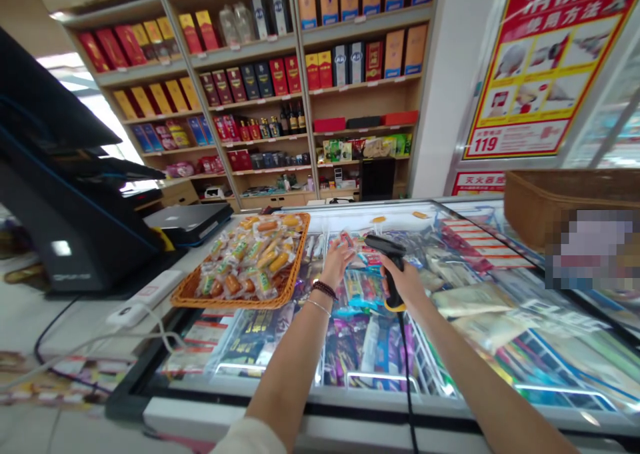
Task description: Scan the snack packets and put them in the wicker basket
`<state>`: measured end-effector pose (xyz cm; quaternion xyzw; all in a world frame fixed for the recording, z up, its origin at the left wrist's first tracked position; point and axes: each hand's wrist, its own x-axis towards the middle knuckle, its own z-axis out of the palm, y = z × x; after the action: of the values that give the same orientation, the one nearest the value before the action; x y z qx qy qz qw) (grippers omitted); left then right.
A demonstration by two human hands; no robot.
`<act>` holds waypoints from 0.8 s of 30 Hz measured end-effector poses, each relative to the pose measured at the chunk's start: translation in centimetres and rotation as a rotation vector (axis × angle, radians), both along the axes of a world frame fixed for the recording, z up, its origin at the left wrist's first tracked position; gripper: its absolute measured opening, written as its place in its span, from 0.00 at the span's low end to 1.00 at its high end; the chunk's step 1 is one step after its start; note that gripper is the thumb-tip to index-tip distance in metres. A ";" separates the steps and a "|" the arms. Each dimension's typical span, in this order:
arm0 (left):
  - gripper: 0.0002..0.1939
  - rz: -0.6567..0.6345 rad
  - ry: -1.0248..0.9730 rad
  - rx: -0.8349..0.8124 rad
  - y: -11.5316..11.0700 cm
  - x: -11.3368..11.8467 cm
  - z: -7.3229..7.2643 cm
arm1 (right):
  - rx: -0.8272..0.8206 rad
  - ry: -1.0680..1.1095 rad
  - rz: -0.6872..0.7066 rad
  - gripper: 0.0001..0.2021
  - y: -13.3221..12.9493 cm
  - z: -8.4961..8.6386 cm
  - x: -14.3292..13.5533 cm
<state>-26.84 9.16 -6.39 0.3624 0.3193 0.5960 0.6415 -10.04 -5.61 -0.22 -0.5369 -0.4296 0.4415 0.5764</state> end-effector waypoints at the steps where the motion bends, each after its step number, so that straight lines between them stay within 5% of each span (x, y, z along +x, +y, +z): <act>1: 0.22 -0.001 0.006 0.009 0.1 0.0 0.0 | 0.006 -0.019 0.015 0.32 -0.2 0.0 0.0; 16: 0.24 0.014 0.052 0.062 -1.3 -0.2 1.5 | 0.067 -0.135 0.070 0.34 -0.7 -0.3 0.7; 24: 0.27 0.189 0.224 0.154 -1.3 0.6 1.4 | 0.097 -0.178 0.011 0.29 -1.5 0.0 -0.3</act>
<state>-26.19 7.90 -5.02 0.4432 0.3747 0.6322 0.5134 -10.37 -7.14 -0.23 -0.5430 -0.5029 0.3737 0.5591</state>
